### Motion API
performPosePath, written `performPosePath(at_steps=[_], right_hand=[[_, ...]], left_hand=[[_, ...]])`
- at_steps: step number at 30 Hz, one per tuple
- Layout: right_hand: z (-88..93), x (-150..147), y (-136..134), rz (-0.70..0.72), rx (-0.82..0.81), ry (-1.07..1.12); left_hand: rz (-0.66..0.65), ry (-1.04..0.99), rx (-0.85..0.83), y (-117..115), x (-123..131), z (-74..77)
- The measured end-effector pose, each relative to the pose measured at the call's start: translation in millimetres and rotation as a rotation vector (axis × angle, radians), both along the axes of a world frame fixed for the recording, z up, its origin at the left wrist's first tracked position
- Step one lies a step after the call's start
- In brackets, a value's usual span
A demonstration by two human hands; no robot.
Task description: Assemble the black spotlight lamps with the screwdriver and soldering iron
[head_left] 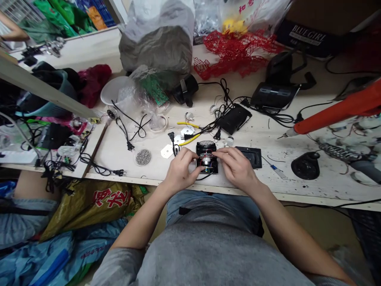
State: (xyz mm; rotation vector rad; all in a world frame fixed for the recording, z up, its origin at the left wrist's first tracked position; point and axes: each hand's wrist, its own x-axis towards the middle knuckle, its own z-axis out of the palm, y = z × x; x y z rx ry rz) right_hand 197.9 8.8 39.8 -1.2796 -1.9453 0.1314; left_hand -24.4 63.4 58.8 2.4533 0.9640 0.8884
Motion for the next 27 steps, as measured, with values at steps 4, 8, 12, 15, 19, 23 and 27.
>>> performPosePath(at_steps=[4, 8, 12, 15, 19, 23, 27], right_hand=[[9.7, -16, -37, -0.097, -0.022, 0.069], [3.4, -46, -62, 0.039, -0.114, 0.104], [-12.0, -58, -61, 0.03, -0.146, 0.145], [-17.1, -56, -58, -0.006, -0.109, 0.139], [-2.0, -39, -54, -0.002, -0.118, 0.121], [18.6, 9, -13, -0.215, 0.0, 0.025], [3.1, 70, 67, -0.45, -0.071, -0.078]], left_hand=[[-0.179, 0.026, 0.229, -7, -5, -3.1], [-0.361, 0.132, 0.225, -4, -5, -16.7], [-0.401, 0.161, 0.116, -1, -5, -25.1], [-0.336, 0.171, 0.1, -7, -4, -27.7], [-0.239, 0.127, 0.116, -16, 0, -30.4], [-0.137, 0.01, 0.117, -19, 1, -27.9], [0.085, -0.119, 0.122, -25, 1, -21.6]])
